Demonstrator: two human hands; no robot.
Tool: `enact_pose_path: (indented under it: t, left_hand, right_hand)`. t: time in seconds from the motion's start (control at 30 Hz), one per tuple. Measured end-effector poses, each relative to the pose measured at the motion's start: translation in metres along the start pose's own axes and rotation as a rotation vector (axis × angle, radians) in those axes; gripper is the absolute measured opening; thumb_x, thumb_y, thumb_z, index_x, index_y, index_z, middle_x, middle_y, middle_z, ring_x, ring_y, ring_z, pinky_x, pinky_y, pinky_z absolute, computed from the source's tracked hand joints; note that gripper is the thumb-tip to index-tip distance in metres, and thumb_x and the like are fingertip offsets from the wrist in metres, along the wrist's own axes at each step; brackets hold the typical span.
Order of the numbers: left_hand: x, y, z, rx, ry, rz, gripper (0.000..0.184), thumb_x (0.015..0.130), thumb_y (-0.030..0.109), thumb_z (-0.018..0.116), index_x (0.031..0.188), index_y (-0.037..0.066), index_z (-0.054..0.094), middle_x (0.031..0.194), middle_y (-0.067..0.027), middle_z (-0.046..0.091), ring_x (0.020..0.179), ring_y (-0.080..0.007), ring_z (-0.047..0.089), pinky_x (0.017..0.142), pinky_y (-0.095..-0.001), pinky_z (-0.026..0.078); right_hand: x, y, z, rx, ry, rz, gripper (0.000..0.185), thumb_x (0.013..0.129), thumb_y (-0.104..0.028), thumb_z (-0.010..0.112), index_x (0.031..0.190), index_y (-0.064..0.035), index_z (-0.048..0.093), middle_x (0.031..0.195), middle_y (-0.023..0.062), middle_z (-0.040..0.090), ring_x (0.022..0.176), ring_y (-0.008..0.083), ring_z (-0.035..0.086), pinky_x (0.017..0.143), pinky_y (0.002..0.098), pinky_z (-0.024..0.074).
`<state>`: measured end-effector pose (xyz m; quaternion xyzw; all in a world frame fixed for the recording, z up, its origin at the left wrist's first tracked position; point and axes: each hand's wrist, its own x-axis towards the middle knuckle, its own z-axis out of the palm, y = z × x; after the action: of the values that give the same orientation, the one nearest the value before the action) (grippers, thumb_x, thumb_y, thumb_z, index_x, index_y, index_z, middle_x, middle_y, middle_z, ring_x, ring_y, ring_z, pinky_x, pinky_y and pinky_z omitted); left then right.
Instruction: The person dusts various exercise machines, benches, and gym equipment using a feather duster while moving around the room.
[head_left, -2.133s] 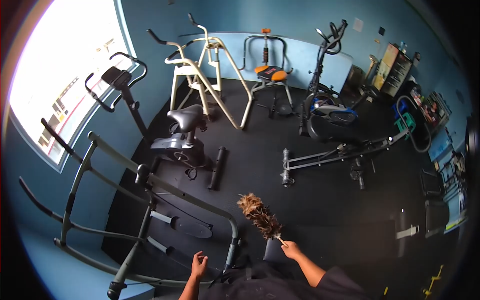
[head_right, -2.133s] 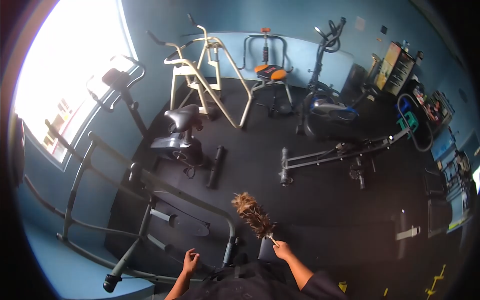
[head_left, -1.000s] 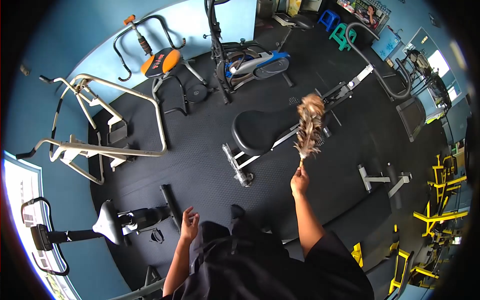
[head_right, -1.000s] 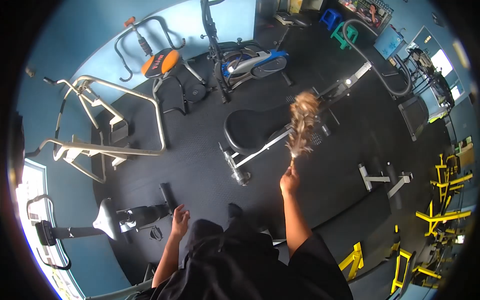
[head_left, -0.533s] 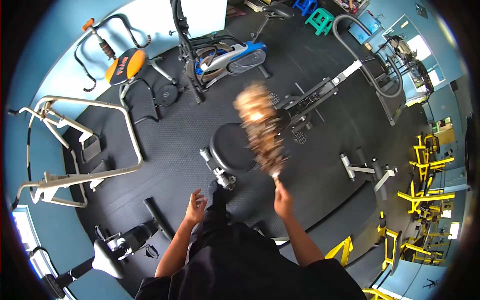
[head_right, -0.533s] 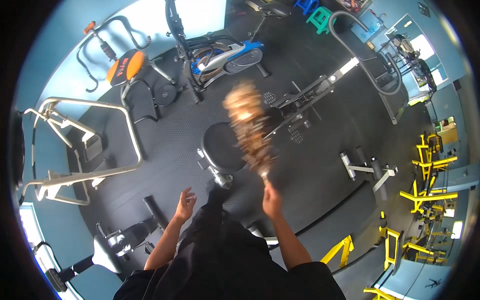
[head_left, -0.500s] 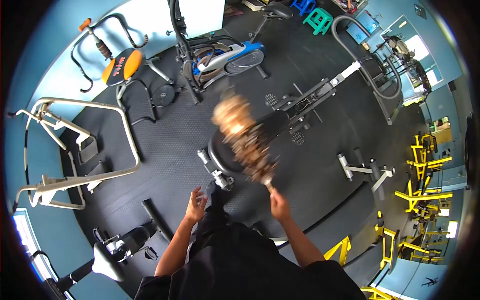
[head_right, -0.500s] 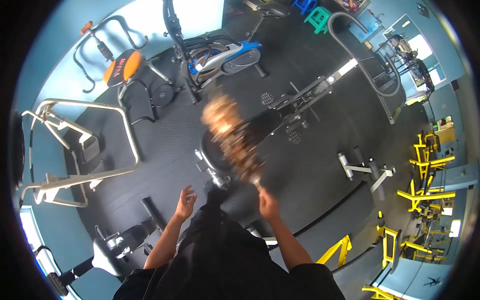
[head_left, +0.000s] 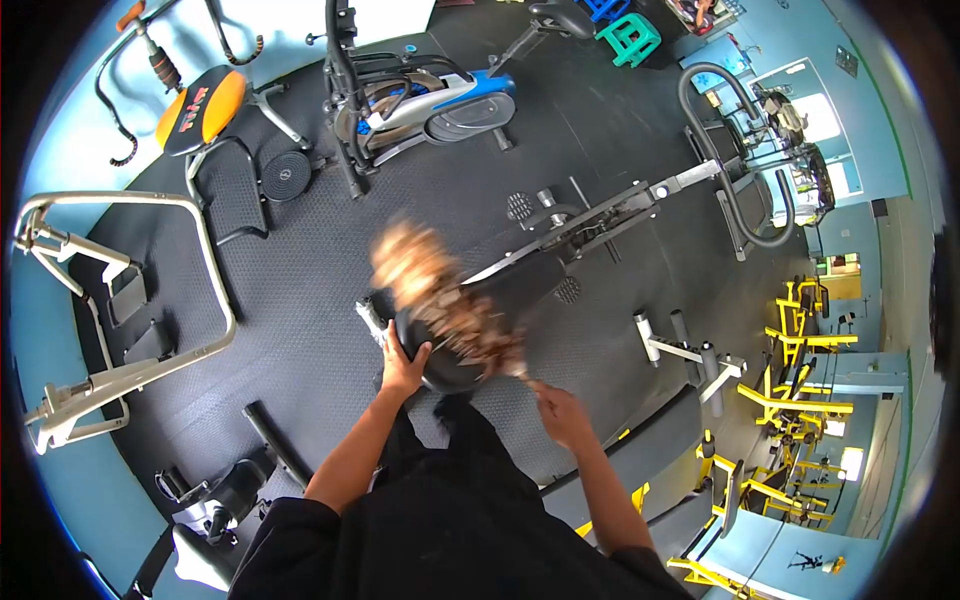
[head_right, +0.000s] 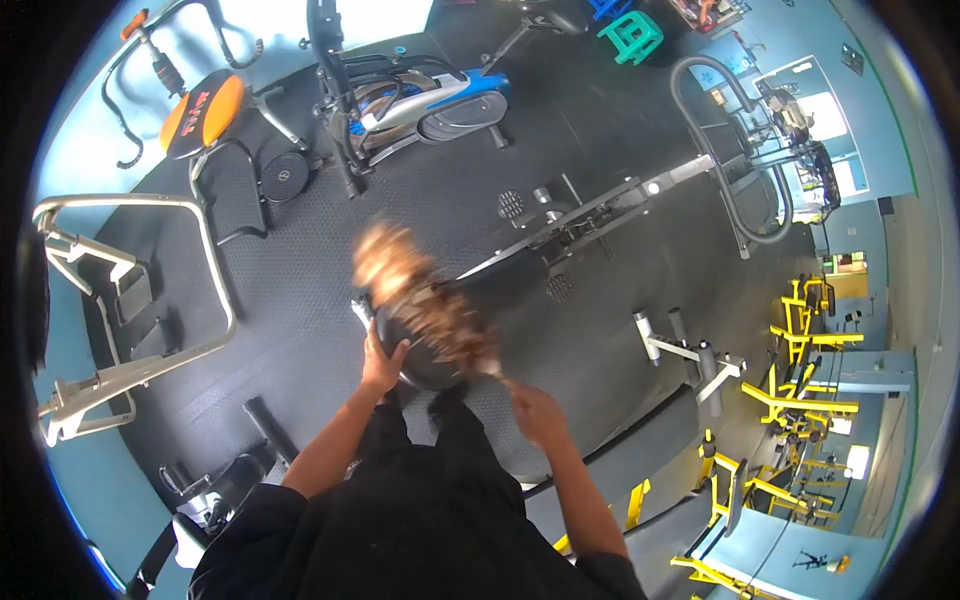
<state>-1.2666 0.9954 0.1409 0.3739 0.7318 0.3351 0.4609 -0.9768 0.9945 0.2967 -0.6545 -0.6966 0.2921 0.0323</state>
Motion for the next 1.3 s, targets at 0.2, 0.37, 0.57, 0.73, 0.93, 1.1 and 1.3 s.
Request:
enact_pose_path:
  t: [0.2, 0.37, 0.57, 0.73, 0.93, 1.1, 1.3]
  left_hand:
    - [0.007, -0.016, 0.005, -0.045, -0.002, -0.049, 0.096, 0.085, 0.042, 0.07, 0.153, 0.018, 0.007, 0.135, -0.033, 0.031, 0.125, -0.05, 0.037, 0.106, -0.0534, 0.035]
    - [0.004, -0.002, 0.001, -0.006, 0.021, -0.086, 0.096, 0.084, 0.043, 0.07, 0.153, 0.017, 0.008, 0.131, -0.0325, 0.033, 0.125, -0.05, 0.039, 0.104, -0.0542, 0.038]
    - [-0.003, 0.005, 0.008, 0.029, 0.121, -0.144, 0.089, 0.083, 0.054, 0.065, 0.152, 0.02, 0.019, 0.139, -0.0259, 0.039, 0.125, -0.0449, 0.045, 0.104, -0.0548, 0.036]
    - [-0.009, -0.003, 0.027, 0.461, 0.373, -0.414, 0.09, 0.081, 0.068, 0.058, 0.149, 0.016, 0.03, 0.138, -0.0226, 0.043, 0.123, -0.0407, 0.048, 0.104, -0.053, 0.036]
    - [-0.023, 0.025, 0.054, 0.022, 0.482, -0.568, 0.091, 0.087, 0.068, 0.051, 0.143, -0.001, 0.036, 0.136, -0.0237, 0.051, 0.125, -0.0356, 0.05, 0.104, -0.0413, 0.039]
    - [-0.052, 0.016, 0.073, -0.127, 0.446, -0.459, 0.086, 0.085, 0.061, 0.062, 0.141, 0.0, 0.04, 0.135, -0.0165, 0.052, 0.125, -0.028, 0.049, 0.106, -0.037, 0.035]
    - [-0.071, -0.023, 0.055, -0.127, 0.338, -0.425, 0.082, 0.088, 0.054, 0.064, 0.145, 0.003, 0.034, 0.141, -0.0168, 0.046, 0.133, -0.0275, 0.039, 0.111, -0.0388, 0.027]
  right_hand:
    - [0.085, -0.011, -0.073, -0.239, -0.19, 0.091, 0.03, 0.095, -0.029, 0.049, 0.114, -0.0129, 0.065, 0.087, 0.0204, 0.066, 0.079, 0.0389, 0.064, 0.07, 0.0448, 0.0503]
    - [0.096, 0.092, -0.12, -0.226, 0.113, 0.202, 0.028, 0.095, -0.023, 0.048, 0.11, -0.0069, 0.065, 0.093, 0.0233, 0.065, 0.085, 0.0382, 0.064, 0.071, 0.044, 0.0491]
    - [0.036, 0.167, -0.087, -0.025, 0.049, 0.198, 0.024, 0.091, -0.018, 0.048, 0.093, 0.0018, 0.06, 0.082, 0.0269, 0.06, 0.078, 0.0421, 0.06, 0.068, 0.0468, 0.0462]
    - [0.018, 0.2, -0.11, 0.092, 0.0, 0.233, 0.021, 0.09, -0.015, 0.05, 0.097, -0.0013, 0.063, 0.077, 0.0232, 0.062, 0.07, 0.0404, 0.062, 0.063, 0.0439, 0.0478]
    - [-0.003, 0.277, -0.13, 0.003, -0.262, 0.212, 0.026, 0.089, -0.023, 0.051, 0.105, -0.0083, 0.066, 0.077, 0.0188, 0.065, 0.074, 0.0381, 0.065, 0.067, 0.0453, 0.0517]
    - [-0.001, 0.267, -0.081, -0.11, -0.548, -0.136, 0.025, 0.091, -0.03, 0.053, 0.108, -0.0201, 0.068, 0.09, 0.0102, 0.068, 0.082, 0.0334, 0.065, 0.07, 0.0477, 0.0525]
    - [0.017, 0.181, 0.062, 0.056, -0.566, -0.155, 0.028, 0.095, -0.029, 0.049, 0.115, -0.0166, 0.065, 0.093, 0.0128, 0.068, 0.082, 0.0345, 0.067, 0.069, 0.0476, 0.0533]
